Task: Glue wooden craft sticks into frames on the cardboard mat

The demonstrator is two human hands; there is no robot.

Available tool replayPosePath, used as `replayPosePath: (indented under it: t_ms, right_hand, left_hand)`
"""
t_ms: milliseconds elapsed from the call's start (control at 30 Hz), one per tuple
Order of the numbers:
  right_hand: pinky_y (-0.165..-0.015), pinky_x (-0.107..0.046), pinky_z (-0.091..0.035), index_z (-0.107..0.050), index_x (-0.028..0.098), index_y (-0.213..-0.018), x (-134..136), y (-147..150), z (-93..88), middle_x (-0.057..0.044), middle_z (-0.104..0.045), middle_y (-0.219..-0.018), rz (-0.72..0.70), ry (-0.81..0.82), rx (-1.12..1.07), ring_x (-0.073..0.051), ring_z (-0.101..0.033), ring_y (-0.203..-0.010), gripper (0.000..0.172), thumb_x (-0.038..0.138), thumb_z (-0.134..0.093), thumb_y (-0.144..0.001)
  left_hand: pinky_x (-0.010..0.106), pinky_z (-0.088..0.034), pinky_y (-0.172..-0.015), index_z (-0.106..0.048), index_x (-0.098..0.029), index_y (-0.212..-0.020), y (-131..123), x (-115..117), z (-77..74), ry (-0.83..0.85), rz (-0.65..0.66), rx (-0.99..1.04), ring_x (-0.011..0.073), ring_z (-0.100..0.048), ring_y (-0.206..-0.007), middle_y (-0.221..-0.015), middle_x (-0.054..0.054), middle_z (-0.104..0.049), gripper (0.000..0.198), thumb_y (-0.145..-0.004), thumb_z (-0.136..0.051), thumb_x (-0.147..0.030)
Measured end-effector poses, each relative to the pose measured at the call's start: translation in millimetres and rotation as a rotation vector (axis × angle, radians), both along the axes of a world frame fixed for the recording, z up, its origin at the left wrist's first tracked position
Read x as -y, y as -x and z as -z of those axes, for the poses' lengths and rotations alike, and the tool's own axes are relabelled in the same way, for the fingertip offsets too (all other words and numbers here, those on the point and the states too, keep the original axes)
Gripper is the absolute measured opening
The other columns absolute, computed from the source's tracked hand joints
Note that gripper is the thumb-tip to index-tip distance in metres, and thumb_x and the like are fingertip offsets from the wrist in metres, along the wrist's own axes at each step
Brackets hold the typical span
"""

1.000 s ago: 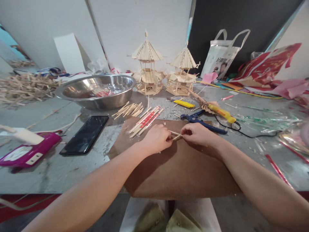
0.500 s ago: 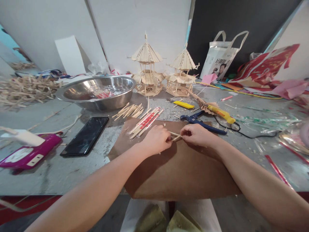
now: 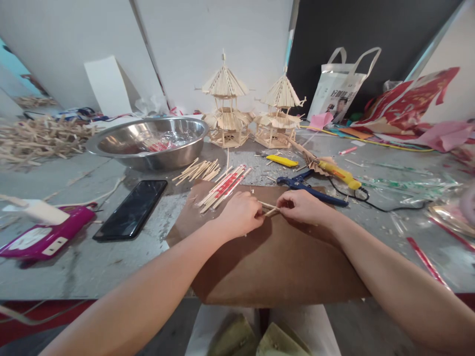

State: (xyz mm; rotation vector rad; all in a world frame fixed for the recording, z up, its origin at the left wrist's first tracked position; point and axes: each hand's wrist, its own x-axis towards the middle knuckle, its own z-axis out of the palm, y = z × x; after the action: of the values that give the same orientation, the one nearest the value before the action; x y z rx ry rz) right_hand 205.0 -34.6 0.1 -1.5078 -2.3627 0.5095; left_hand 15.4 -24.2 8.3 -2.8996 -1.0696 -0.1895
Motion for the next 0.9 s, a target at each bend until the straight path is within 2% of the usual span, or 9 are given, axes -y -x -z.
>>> replayPosePath:
  t_ms: [900]
  right_hand:
    - [-0.054,-0.019,-0.035,-0.061,0.019,-0.075,0.2,-0.1,-0.4,0.000,-0.062,-0.069,-0.001,0.000,0.025,-0.010,-0.053,-0.061,0.017,0.022,-0.046,-0.068]
  left_hand:
    - [0.029,-0.031,-0.062,-0.060,-0.016,-0.062,-0.7,1.9,-2.5,0.021,-0.025,-0.013,0.0165,-0.045,-0.069,-0.061,0.003,-0.056,0.014,-0.068,-0.050,-0.023]
